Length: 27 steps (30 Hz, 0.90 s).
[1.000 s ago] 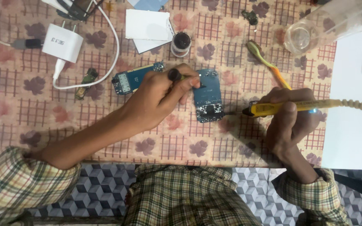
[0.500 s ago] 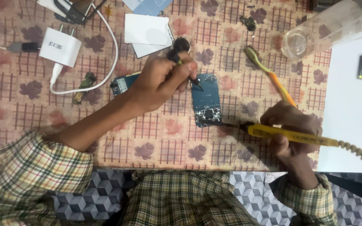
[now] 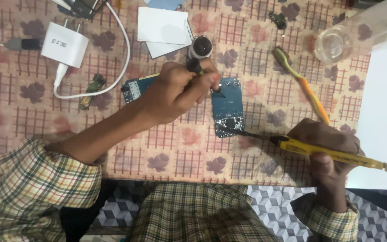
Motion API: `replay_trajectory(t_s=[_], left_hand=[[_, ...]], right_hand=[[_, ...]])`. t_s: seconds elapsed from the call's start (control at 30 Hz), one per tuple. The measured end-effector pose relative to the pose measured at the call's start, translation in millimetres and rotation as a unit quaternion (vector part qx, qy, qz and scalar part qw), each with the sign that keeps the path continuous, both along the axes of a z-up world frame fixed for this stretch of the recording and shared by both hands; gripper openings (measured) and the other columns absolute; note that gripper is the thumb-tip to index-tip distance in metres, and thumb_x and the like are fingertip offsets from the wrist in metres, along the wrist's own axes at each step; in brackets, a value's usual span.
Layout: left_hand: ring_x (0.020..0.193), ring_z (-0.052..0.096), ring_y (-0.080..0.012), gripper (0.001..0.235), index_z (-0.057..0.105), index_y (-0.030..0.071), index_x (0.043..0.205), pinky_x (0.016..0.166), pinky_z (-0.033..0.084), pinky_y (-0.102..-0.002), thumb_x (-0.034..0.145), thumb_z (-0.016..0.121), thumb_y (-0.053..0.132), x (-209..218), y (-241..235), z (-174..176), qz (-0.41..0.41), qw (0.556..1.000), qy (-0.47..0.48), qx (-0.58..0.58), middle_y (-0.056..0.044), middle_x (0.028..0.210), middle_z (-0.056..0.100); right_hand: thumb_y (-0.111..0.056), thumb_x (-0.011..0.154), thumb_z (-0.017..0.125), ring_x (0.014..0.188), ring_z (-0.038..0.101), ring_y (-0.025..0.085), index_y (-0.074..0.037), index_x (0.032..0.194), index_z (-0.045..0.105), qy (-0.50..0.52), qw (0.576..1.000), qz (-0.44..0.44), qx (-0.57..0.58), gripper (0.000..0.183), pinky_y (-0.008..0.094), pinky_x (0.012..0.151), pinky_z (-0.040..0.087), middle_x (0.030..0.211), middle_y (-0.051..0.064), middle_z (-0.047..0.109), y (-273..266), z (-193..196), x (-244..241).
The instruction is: The person uses a soldering iron and a small brush to apply flux and solder to a blue circuit board. They repeatedly heat and apply solder to various points on the board while holding it steady with the other hand.
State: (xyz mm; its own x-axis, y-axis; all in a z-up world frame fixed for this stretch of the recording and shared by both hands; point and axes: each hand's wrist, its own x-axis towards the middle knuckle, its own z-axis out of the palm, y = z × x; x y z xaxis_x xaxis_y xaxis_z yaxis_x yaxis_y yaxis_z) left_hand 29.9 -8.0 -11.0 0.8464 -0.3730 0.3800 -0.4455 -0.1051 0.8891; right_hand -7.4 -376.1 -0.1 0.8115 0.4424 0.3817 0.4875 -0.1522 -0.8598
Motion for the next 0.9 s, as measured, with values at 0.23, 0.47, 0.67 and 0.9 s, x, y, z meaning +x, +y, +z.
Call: replay_trajectory(t_s=[0.23,0.47,0.67,0.9], left_hand=[[0.049,0.059,-0.0086,0.029,0.063,0.002,0.103,0.047,0.044,-0.027,0.114,0.045,0.021,0,0,0,-0.005,1.0,0.004,0.011,-0.001,0.059,0.056],[0.05,0.059,-0.008,0.03,0.064,0.001,0.105,0.048,0.043,-0.026,0.115,0.045,0.022,-2,1,3,-0.002,1.0,0.001,0.012,-0.001,0.061,0.058],[0.046,0.056,-0.0087,0.03,0.066,0.001,0.104,0.044,0.039,-0.027,0.113,0.046,0.021,-2,1,3,0.004,1.0,0.004,0.024,-0.002,0.058,0.057],[0.049,0.056,-0.0071,0.028,0.064,0.0,0.106,0.045,0.038,-0.025,0.116,0.046,0.019,-1,1,1,-0.002,1.0,-0.031,0.002,-0.003,0.068,0.063]], right_hand=[[-0.041,0.108,0.057,0.067,0.074,0.019,-0.008,0.101,0.059,-0.007,0.999,0.047,0.009,0.033,0.033,0.06,0.065,0.083,0.009,0.07,3,-1,4],[-0.041,0.108,0.055,0.069,0.072,0.016,-0.01,0.099,0.058,-0.057,0.997,0.053,-0.005,0.032,0.03,0.059,0.064,0.081,0.006,0.069,-2,-2,9],[-0.038,0.109,0.053,0.073,0.071,0.015,-0.009,0.099,0.054,-0.067,0.994,0.088,-0.006,0.031,0.029,0.059,0.065,0.085,0.005,0.068,-22,-22,11],[-0.04,0.106,0.053,0.061,0.066,0.01,-0.013,0.09,0.058,-0.029,0.999,0.038,0.012,0.032,0.025,0.056,0.06,0.079,0.001,0.065,-33,-33,8]])
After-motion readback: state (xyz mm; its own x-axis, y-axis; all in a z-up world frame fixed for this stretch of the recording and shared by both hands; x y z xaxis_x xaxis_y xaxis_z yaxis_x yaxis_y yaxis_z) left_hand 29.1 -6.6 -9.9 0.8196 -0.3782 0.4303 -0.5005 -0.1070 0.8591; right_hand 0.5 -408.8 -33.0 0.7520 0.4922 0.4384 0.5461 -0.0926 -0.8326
